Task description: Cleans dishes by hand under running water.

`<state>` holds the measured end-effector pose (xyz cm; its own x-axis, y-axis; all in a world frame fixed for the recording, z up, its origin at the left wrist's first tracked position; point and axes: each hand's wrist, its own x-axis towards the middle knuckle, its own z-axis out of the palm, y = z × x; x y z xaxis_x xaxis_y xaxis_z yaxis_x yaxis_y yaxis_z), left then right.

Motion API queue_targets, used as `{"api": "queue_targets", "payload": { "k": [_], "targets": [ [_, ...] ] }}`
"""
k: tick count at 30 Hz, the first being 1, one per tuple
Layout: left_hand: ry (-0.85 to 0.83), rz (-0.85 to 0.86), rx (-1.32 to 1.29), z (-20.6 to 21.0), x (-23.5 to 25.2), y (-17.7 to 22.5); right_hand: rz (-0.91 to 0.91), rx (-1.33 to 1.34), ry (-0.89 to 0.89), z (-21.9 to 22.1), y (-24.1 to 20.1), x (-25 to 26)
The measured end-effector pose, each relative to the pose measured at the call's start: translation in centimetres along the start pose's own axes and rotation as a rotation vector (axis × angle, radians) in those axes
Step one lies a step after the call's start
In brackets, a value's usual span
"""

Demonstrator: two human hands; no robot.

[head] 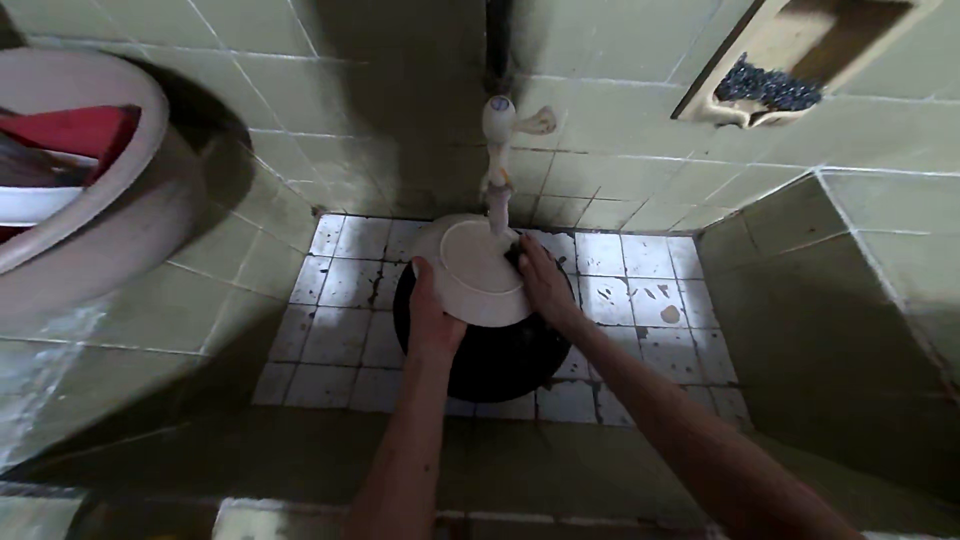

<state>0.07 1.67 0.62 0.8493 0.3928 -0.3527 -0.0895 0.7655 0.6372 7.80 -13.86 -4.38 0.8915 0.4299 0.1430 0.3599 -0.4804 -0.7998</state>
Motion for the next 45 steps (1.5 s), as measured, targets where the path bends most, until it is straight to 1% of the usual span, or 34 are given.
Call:
{"api": "queue_targets", "payload": {
  "k": [3,5,6,7,8,10,12,14,15,16,17,20,22,24,25,26,29,30,31,33,34,37,39,41,42,45],
  "targets": [
    [-0.007,-0.066,0.058,0.5,-0.2,-0.7,0.127,-0.069,-0.161,-1.5,0.0,4.3],
    [0.046,-0.064,0.079,0.4,0.4,-1.1,0.122,-0.210,-0.195,-0.6,-0.8,5.0],
    [0.068,-0.042,0.077,0.1,0.7,-1.1,0.087,-0.258,-0.161,0.5,-1.1,4.0],
    [0.076,-0.018,0.064,0.0,0.8,-1.2,0.068,-0.248,-0.130,1.8,-1.4,2.2],
    [0.076,-0.001,0.072,-0.1,0.9,-1.1,0.069,-0.185,-0.105,2.9,-2.1,-0.1],
    [0.074,-0.020,0.104,-0.4,0.8,-1.1,0.076,-0.081,-0.094,4.1,-3.7,-3.9],
    [0.101,-0.043,0.154,-0.3,0.3,-1.0,-0.020,-0.127,-0.115,4.1,-5.2,-5.2],
    [0.106,-0.043,0.188,-0.3,0.0,-0.6,-0.205,-0.225,-0.137,4.0,-6.8,-4.7],
    [0.092,-0.045,0.152,-0.4,0.0,-0.6,-0.265,-0.253,-0.169,4.1,-7.5,-4.1],
    [0.037,-0.059,0.107,-0.7,0.0,-0.5,-0.283,-0.267,-0.203,4.2,-8.2,-3.2],
    [-0.021,-0.071,0.060,-1.1,0.0,-0.4,-0.270,-0.262,-0.201,4.6,-8.6,-2.0],
    [0.007,-0.153,-0.117,-0.5,0.4,-0.1,-0.142,-0.277,-0.302,5.1,-9.1,2.0],
    [-0.058,-0.175,-0.133,-0.6,0.6,-0.4,-0.126,-0.321,-0.337,5.0,-8.6,4.7],
    [-0.092,-0.145,-0.070,-0.4,0.5,-0.4,-0.135,-0.337,-0.284,4.1,-7.9,7.0],
    [-0.092,-0.124,-0.050,-0.2,0.4,-0.5,-0.134,-0.336,-0.225,3.3,-7.4,7.7],
    [-0.093,-0.098,-0.039,0.0,0.4,-0.6,-0.092,-0.333,-0.175,2.5,-6.8,8.3],
    [-0.070,-0.033,-0.021,0.3,0.6,-0.8,0.227,-0.275,-0.237,-0.1,-5.0,9.5],
    [-0.067,-0.019,-0.014,0.3,0.5,-0.8,0.314,-0.258,-0.245,-0.6,-4.2,9.3],
    [-0.059,-0.002,0.004,0.2,0.5,-0.7,0.386,-0.248,-0.207,-0.9,-3.7,8.7],
    [-0.027,0.008,0.061,0.1,0.8,-0.4,0.449,-0.226,-0.079,-0.8,-3.0,6.7],
    [-0.016,-0.004,0.074,0.1,0.7,-0.7,0.454,-0.203,-0.049,-1.3,-2.6,5.5],
    [-0.025,-0.029,0.101,0.0,0.4,-0.7,0.376,-0.118,-0.009,-3.1,-0.9,2.7],
    [-0.001,-0.005,0.082,0.0,0.8,-0.3,0.407,0.018,-0.005,-4.6,0.0,1.4],
    [0.074,-0.009,0.088,0.1,0.7,0.2,0.450,0.141,-0.011,-5.7,-0.5,-0.1],
    [0.100,-0.023,0.105,0.0,0.6,0.2,0.419,0.146,-0.019,-6.0,-1.5,-0.9],
    [0.080,-0.063,0.171,-0.3,0.3,-0.3,0.213,0.027,-0.040,-5.8,-2.4,-1.8]
  ]
}}
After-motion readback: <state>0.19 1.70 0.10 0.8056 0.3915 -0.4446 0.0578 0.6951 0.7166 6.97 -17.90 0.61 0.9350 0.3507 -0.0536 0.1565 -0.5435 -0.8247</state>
